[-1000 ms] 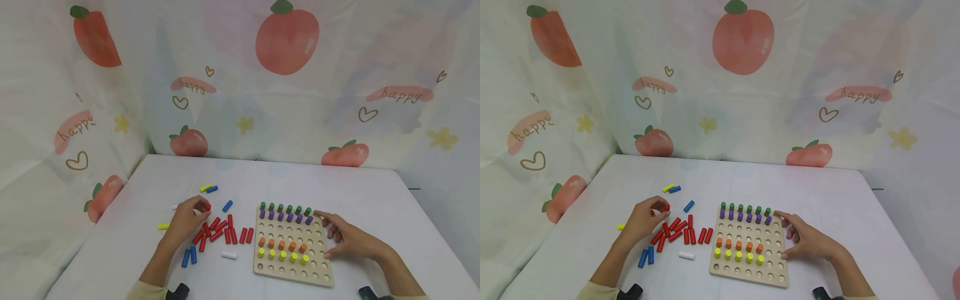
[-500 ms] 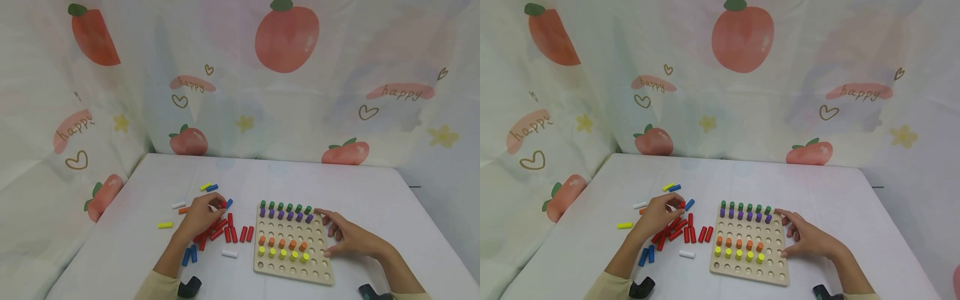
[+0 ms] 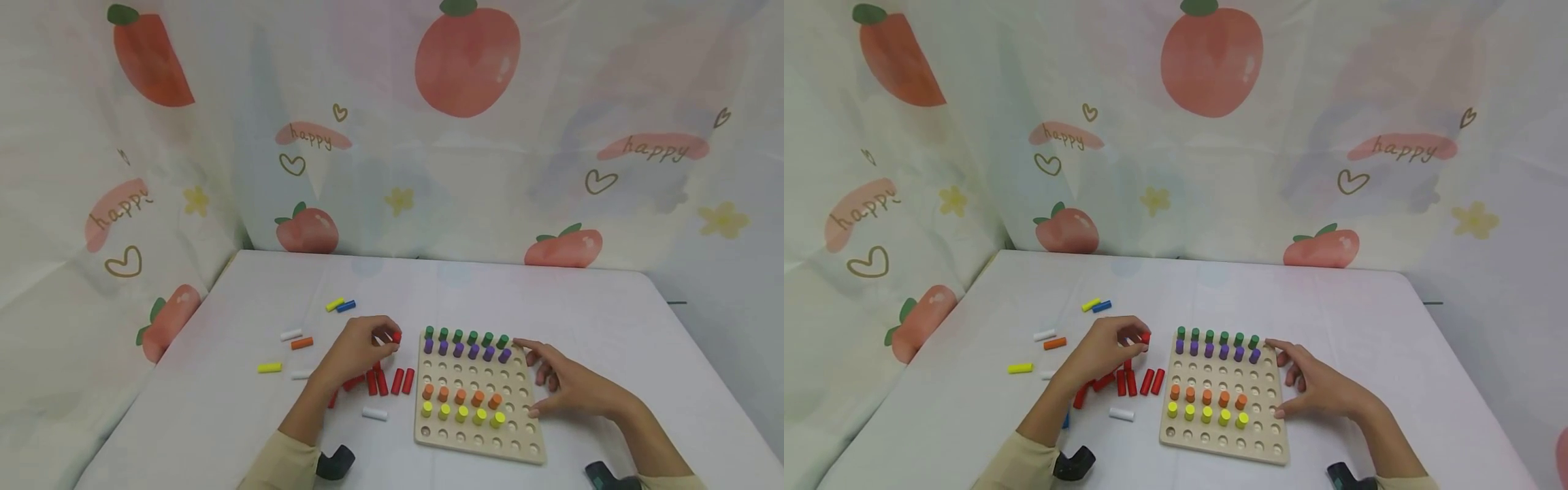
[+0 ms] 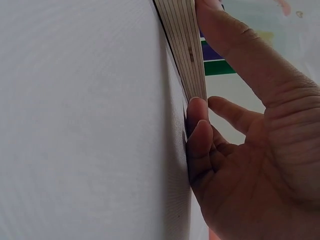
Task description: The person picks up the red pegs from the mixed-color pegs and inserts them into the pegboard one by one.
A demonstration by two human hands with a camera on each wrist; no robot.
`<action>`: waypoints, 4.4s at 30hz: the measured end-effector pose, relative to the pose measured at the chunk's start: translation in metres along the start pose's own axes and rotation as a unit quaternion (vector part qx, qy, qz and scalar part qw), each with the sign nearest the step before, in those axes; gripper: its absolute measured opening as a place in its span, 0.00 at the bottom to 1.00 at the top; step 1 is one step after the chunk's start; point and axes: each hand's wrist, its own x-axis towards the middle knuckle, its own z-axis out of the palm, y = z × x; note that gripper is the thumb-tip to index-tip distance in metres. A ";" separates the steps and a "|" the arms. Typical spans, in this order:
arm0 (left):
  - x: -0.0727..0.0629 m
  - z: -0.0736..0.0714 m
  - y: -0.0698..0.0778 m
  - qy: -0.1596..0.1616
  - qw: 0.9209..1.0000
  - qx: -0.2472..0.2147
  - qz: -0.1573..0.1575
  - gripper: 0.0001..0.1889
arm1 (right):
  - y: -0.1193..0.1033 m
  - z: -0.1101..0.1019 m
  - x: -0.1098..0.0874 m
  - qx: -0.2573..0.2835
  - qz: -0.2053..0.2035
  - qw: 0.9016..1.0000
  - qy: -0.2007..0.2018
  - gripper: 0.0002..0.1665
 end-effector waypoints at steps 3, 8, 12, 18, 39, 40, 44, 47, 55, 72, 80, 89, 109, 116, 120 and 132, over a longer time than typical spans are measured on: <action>0.004 0.006 0.004 -0.011 1.000 -0.002 0.003 0.13 | 0.000 0.001 -0.001 0.000 -0.001 1.000 0.001 0.66; 0.010 0.013 0.011 -0.020 1.000 -0.006 0.006 0.12 | 0.000 0.001 -0.001 -0.002 0.003 1.000 0.001 0.67; 0.016 0.019 0.015 -0.019 1.000 -0.016 0.008 0.11 | 0.000 0.001 0.001 -0.008 0.014 1.000 0.003 0.67; 0.020 0.022 0.018 -0.021 1.000 -0.022 0.003 0.12 | -0.002 -0.001 0.003 -0.009 0.012 1.000 0.006 0.67; 0.026 0.040 0.003 -0.114 0.993 -0.018 0.036 0.12 | 0.002 0.003 -0.003 0.008 0.023 1.000 0.008 0.68; 0.025 0.041 0.003 -0.112 0.993 -0.015 0.036 0.12 | 0.002 0.003 -0.003 0.006 0.019 1.000 0.007 0.67; 0.025 0.041 0.004 -0.103 0.994 0.001 0.037 0.12 | 0.001 0.001 -0.002 0.008 0.008 1.000 0.004 0.67; 0.024 0.040 0.003 -0.100 0.994 0.004 0.037 0.12 | 0.001 0.001 0.000 0.009 0.007 1.000 0.004 0.67; 0.024 0.041 0.000 -0.097 0.994 -0.002 0.045 0.12 | -0.002 -0.001 0.002 0.000 0.010 1.000 0.003 0.67; 0.026 0.046 -0.004 -0.102 0.993 0.012 0.057 0.11 | 0.000 0.001 -0.003 0.012 0.016 1.000 0.000 0.67; 0.026 0.046 -0.006 -0.103 0.993 0.014 0.051 0.11 | -0.001 0.000 -0.002 0.008 0.008 1.000 0.000 0.67; 0.026 0.046 -0.006 -0.100 0.994 0.012 0.050 0.11 | -0.002 0.001 -0.002 0.011 0.010 1.000 0.000 0.66; 0.020 0.024 -0.012 -0.111 0.993 0.021 0.029 0.12 | 0.001 0.002 -0.002 0.013 0.016 1.000 -0.003 0.67; 0.010 0.015 -0.027 -0.094 0.995 0.031 0.023 0.11 | 0.000 0.002 0.000 0.013 0.019 1.000 -0.009 0.67; 0.004 0.009 -0.031 -0.080 0.996 0.039 0.027 0.11 | -0.001 0.001 0.000 0.004 0.019 1.000 -0.008 0.67; -0.016 -0.014 -0.038 -0.035 0.999 0.028 0.013 0.12 | 0.000 0.001 0.002 -0.007 0.020 1.000 -0.003 0.67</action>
